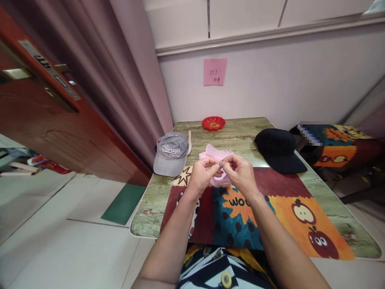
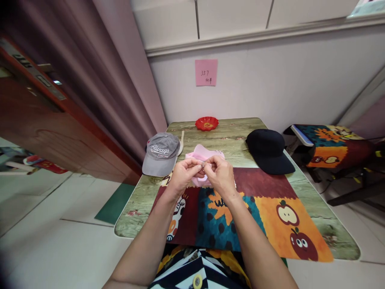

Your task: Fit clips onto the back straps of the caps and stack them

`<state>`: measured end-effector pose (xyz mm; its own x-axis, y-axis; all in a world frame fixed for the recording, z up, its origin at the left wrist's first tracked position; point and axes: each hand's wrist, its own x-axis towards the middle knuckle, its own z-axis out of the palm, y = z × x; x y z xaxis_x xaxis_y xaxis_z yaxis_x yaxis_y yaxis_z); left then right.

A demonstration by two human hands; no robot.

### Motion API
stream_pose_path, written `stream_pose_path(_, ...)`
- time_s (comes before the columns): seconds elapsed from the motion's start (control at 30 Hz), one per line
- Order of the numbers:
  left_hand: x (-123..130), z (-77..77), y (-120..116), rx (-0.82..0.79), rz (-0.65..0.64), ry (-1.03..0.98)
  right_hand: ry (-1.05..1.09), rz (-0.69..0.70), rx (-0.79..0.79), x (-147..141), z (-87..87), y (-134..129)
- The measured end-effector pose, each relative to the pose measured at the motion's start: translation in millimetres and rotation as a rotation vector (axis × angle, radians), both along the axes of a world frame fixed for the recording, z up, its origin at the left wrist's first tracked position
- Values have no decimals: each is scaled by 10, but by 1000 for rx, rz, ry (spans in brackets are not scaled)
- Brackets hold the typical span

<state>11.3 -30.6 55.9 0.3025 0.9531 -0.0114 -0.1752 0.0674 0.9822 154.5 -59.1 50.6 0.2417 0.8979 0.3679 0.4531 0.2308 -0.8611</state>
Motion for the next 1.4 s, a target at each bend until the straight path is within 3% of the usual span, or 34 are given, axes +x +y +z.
stream_pose_path(0.3, 24, 22, -39, 139, 93, 124, 167, 57, -18, -26, 50, -40)
stream_pose_path(0.6, 36, -6, -37, 222, 194, 182, 100, 116, 47, -57, 7, -70)
stream_pose_path(0.93, 30, 68, -56, 247, 243, 236, -27, 35, 145, -144, 23, -76)
stream_pose_path(1.1, 45, 21, -60, 206, 223, 193, 24, 78, 126, -117, 21, -60)
stream_pose_path(1.4, -24, 88, -56, -58, 103, -11, 15, -23, 56, -118, 42, -46)
